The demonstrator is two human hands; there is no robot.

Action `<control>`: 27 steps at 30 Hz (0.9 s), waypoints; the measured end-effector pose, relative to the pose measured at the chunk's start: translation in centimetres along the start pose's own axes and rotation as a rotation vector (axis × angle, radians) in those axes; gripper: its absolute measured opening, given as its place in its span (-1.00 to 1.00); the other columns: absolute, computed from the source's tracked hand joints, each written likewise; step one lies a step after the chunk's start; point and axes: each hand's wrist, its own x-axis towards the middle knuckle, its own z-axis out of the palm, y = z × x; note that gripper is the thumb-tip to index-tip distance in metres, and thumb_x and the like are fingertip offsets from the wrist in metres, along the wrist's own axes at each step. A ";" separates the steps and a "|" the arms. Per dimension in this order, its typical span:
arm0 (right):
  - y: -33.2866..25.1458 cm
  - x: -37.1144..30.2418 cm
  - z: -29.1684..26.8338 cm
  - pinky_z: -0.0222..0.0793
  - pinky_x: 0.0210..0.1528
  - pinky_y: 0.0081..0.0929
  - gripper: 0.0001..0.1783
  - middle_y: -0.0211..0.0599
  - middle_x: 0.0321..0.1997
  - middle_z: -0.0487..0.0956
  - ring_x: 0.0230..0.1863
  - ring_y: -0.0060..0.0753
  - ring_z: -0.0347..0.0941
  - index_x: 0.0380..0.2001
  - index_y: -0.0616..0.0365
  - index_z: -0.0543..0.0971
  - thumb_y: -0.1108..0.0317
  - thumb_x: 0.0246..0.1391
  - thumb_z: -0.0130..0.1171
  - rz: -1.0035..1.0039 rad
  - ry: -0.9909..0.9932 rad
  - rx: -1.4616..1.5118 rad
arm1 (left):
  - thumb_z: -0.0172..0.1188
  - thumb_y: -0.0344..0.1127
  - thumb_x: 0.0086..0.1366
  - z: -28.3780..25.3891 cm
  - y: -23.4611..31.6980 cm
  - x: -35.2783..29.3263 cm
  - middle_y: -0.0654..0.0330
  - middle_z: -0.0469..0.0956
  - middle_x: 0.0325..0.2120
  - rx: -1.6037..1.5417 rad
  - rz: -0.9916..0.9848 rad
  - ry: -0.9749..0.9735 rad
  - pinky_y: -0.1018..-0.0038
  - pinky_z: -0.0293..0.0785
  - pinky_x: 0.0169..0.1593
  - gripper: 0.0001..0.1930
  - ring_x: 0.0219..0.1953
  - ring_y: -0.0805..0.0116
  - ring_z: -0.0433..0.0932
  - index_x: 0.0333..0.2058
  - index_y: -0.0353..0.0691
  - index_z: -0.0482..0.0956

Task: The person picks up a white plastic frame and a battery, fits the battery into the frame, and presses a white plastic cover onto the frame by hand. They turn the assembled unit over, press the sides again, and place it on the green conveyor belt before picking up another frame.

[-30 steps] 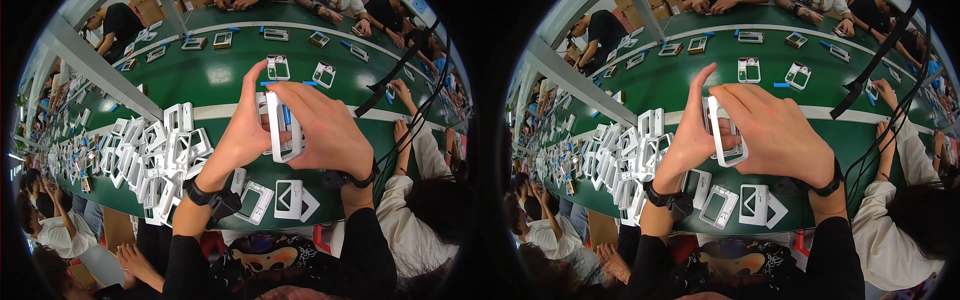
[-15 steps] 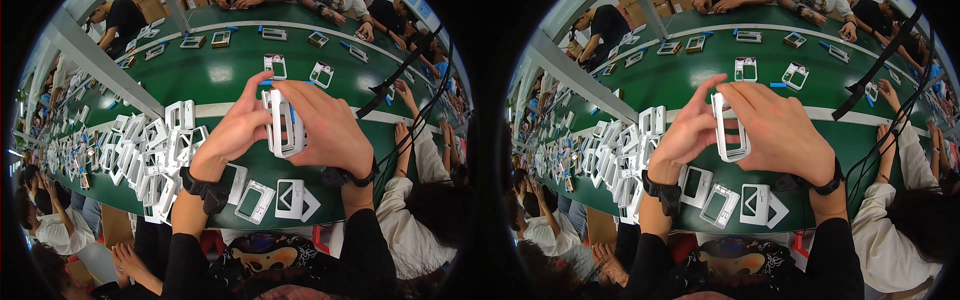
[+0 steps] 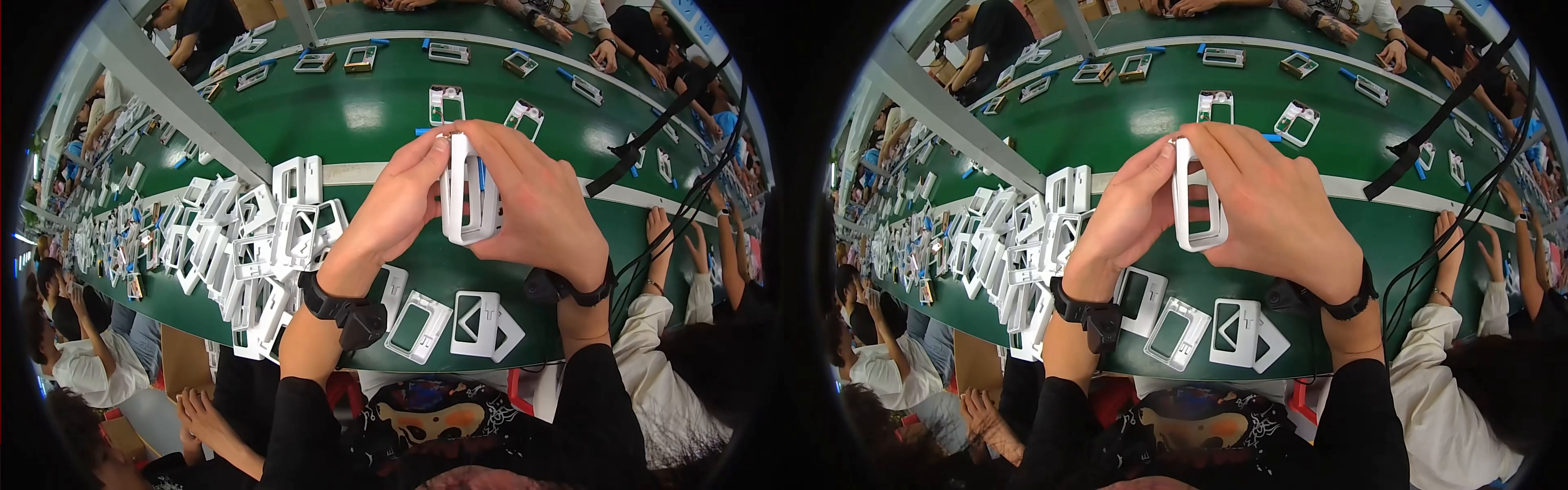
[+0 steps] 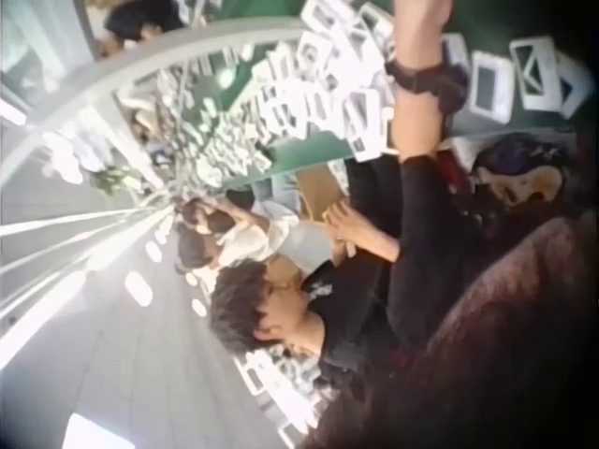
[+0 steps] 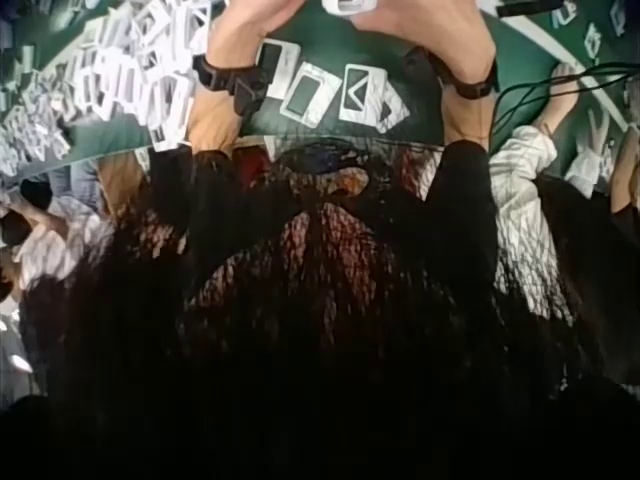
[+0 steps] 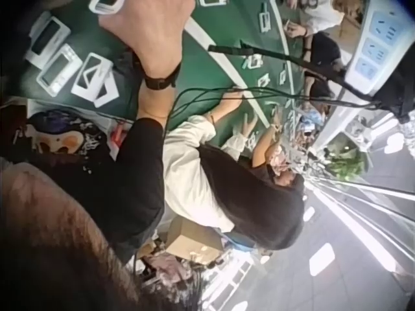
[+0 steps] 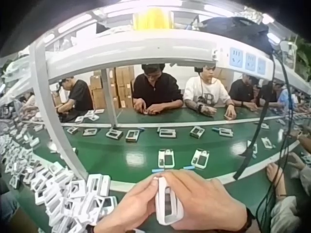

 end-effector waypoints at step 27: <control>0.3 0.8 0.4 0.53 -0.27 -0.39 0.08 -0.17 0.09 0.48 -0.03 -0.10 0.48 0.24 0.07 0.32 0.38 -0.56 0.45 0.045 0.035 0.236 | -0.26 0.02 0.52 -0.1 -0.2 0.1 0.09 0.51 -0.08 0.171 0.136 -0.043 0.34 0.55 0.00 -0.47 -0.08 0.35 0.54 0.10 -0.36 0.38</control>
